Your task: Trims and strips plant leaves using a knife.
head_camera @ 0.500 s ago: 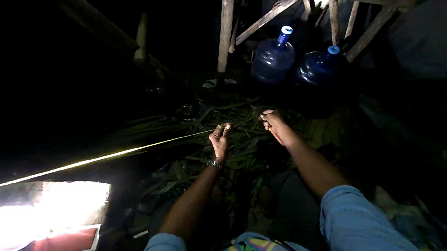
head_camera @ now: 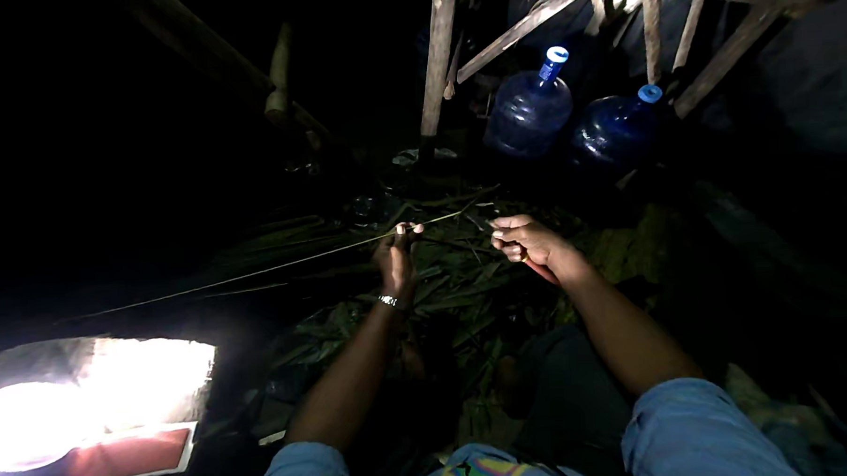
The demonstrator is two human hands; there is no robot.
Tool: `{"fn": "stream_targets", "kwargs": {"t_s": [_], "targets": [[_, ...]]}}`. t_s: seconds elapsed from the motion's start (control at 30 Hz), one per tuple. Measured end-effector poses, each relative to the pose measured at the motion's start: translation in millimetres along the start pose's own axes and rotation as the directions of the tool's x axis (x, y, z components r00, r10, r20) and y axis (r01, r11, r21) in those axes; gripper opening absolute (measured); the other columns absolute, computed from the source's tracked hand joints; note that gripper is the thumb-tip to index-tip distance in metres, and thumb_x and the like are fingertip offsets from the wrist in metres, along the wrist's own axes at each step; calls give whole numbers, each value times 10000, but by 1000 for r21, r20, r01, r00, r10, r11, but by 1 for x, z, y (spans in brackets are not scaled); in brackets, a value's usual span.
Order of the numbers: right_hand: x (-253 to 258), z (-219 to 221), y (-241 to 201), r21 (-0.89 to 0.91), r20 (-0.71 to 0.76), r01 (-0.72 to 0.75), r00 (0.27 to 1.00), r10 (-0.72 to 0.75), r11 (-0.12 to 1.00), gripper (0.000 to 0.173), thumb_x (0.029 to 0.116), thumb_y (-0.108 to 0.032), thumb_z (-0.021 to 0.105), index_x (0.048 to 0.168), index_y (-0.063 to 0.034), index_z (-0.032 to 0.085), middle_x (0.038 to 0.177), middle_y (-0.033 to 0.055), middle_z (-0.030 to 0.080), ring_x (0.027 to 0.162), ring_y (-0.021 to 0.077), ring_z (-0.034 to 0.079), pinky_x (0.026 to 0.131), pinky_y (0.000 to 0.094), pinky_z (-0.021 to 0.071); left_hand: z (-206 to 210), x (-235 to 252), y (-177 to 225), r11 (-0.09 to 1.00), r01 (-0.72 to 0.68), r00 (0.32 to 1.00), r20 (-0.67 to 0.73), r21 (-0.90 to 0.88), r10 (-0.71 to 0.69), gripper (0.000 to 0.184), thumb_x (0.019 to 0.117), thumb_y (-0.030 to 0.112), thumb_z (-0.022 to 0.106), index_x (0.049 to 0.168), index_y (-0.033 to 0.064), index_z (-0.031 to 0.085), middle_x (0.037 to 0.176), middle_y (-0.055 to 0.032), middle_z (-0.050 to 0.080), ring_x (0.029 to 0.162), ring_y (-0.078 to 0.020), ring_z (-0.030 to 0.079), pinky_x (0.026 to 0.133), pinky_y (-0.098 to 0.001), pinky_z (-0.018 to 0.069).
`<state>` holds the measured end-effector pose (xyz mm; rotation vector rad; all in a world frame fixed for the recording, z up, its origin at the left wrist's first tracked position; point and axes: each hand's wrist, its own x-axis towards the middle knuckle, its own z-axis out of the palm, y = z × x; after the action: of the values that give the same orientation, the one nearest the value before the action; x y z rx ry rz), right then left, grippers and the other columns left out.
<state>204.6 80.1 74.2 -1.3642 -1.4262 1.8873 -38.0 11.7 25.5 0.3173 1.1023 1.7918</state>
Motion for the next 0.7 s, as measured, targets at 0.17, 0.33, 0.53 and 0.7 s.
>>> {"fn": "stream_targets", "kwargs": {"t_s": [0.17, 0.33, 0.53, 0.7], "targets": [[-7, 42, -2, -137, 170, 81, 984, -57, 987, 345, 1033, -29, 498, 1373, -54, 554, 784, 12, 601, 505, 18, 426, 460, 165, 357, 6, -9, -5, 990, 76, 997, 2, -123, -76, 140, 1077, 97, 491, 1094, 7, 596, 948, -89, 712, 853, -170, 707, 814, -314, 598], [0, 83, 3, -26, -14, 157, 987, -157, 987, 358, 1055, -41, 479, 1408, -63, 536, 827, 54, 603, 513, 58, 459, 476, 195, 407, 12, -26, -5, 980, 157, 987, 61, -121, -151, 185, 1092, 126, 455, 1140, 27, 603, 971, -69, 690, 870, -145, 681, 824, -291, 577], [1, 79, -11, 283, -326, 136, 944, -38, 949, 287, 1037, 27, 432, 1293, -47, 538, 816, 31, 576, 463, 39, 399, 408, 176, 360, 11, -27, 0, 978, 142, 990, 44, -154, -137, 188, 1098, 110, 424, 1152, 20, 581, 979, -77, 683, 880, -163, 685, 839, -306, 581], [14, 47, -9, 289, -495, 182, 869, -17, 940, 335, 1025, 31, 447, 1338, -38, 545, 804, 32, 584, 445, 37, 389, 388, 176, 344, 13, -29, 6, 988, 85, 996, 31, -127, -81, 193, 1088, 100, 459, 1144, -11, 607, 974, -99, 700, 862, -178, 699, 826, -322, 592]]}}
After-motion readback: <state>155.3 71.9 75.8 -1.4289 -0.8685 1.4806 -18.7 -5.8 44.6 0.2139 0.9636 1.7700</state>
